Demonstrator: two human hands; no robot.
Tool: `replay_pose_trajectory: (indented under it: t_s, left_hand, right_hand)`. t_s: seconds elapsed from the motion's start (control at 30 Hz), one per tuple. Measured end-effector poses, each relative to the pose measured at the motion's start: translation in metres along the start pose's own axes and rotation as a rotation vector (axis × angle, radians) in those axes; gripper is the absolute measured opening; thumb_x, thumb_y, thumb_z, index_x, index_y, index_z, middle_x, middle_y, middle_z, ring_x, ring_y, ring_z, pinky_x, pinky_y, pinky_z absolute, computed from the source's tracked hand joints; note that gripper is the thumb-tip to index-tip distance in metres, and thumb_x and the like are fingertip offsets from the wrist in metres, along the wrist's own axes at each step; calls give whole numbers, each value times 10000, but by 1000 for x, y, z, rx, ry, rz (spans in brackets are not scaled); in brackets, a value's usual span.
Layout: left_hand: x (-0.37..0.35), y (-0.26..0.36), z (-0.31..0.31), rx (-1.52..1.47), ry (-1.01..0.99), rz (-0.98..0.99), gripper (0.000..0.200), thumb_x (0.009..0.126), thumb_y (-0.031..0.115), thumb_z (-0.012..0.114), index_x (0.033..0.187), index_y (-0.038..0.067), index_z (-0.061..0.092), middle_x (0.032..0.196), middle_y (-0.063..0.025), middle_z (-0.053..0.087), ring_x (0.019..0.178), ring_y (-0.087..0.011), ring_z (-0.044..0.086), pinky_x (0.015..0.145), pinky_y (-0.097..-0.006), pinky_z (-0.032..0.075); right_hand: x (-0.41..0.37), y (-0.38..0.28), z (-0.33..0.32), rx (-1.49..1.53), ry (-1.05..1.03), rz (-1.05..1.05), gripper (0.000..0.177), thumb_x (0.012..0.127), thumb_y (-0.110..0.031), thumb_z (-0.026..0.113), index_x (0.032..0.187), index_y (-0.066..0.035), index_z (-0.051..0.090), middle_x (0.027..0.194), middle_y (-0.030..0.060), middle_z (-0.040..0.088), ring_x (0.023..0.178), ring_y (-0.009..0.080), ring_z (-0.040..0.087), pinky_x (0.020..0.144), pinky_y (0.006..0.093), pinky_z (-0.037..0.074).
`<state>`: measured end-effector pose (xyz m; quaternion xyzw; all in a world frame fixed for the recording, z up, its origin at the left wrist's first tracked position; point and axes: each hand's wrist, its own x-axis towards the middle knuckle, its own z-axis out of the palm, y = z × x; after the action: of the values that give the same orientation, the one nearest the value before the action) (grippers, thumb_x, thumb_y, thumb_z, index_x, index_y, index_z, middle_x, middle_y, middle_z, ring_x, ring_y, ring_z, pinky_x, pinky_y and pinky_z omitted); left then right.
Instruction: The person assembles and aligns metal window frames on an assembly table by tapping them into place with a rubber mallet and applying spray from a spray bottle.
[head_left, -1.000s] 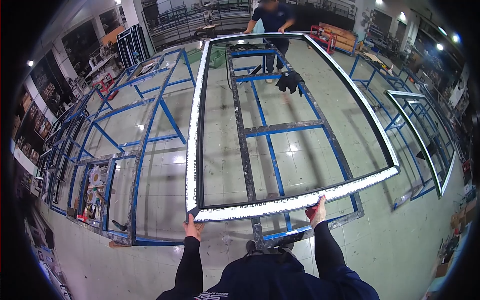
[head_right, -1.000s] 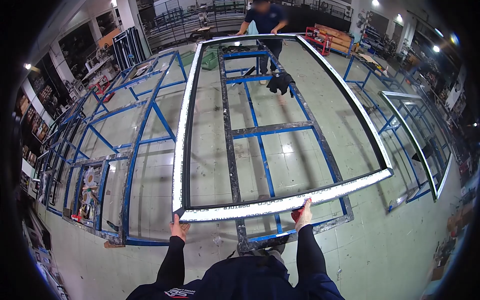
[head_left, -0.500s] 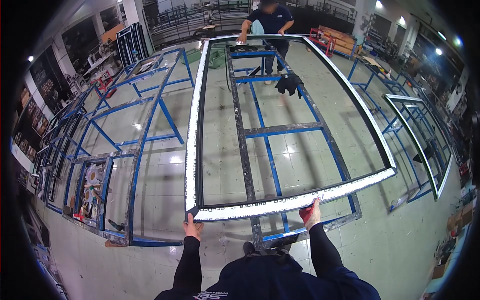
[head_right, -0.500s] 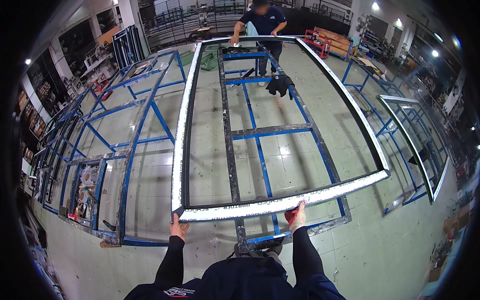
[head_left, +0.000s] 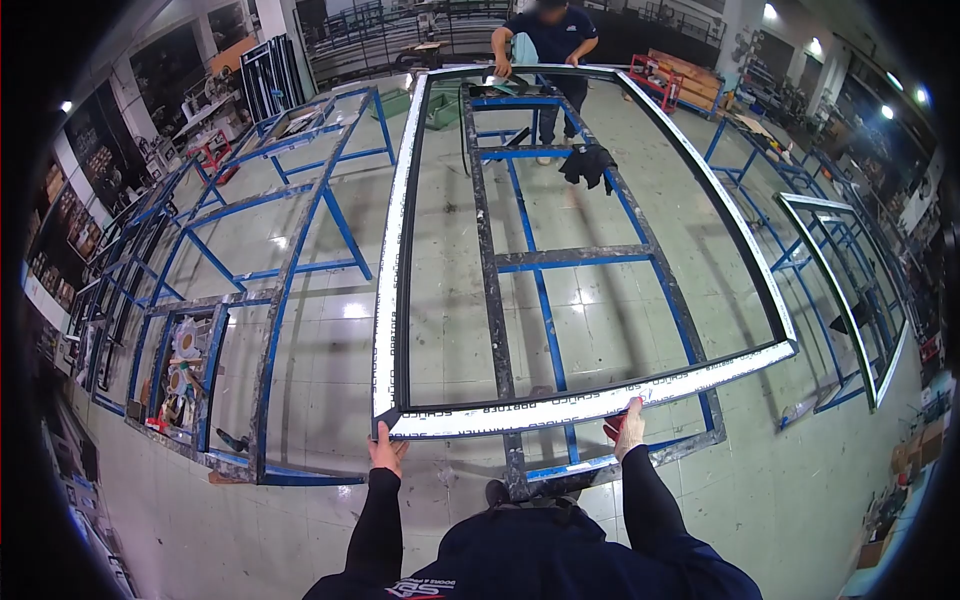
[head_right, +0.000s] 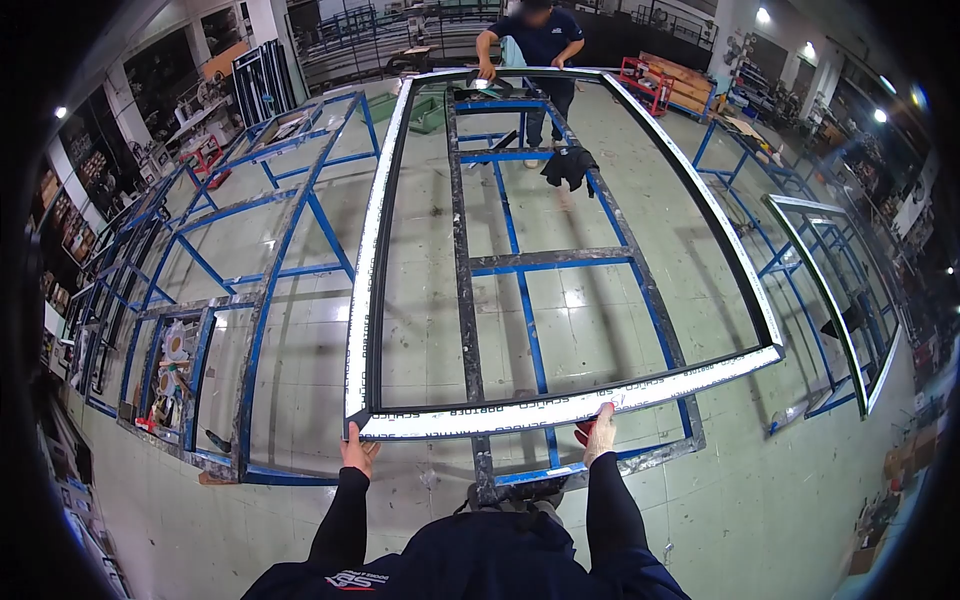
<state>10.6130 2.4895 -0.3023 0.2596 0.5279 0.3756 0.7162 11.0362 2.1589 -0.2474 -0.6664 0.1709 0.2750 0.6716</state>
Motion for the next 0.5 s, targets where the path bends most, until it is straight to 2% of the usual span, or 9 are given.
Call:
replay_pose_trajectory:
  t_s: [0.07, 0.17, 0.5]
  left_hand:
    - [1, 0, -2, 3, -44, -7, 868, 931, 514, 685, 1513, 126, 172, 1418, -169, 447, 1202, -389, 561, 966, -545, 503]
    - [-1, 0, 2, 1, 10, -5, 820, 939, 513, 675, 1491, 131, 204, 1395, -164, 461, 1206, -390, 558, 975, -549, 494]
    - [-5, 3, 2, 12, -22, -9, 880, 925, 538, 682, 1506, 111, 176, 1445, -166, 437, 1219, -386, 555, 988, -538, 482]
  right_hand:
    - [-3, -3, 2, -4, 5, -1, 671, 969, -710, 411, 1161, -84, 559, 949, 86, 630, 892, 241, 679, 777, 456, 557]
    - [0, -2, 0, -7, -7, 7, 667, 970, -708, 413, 1160, -85, 556, 938, 83, 625, 887, 242, 676, 776, 459, 557]
    - [10, 5, -4, 90, -36, 13, 684, 954, -722, 444, 1145, -73, 546, 971, 99, 633, 889, 268, 663, 795, 480, 558]
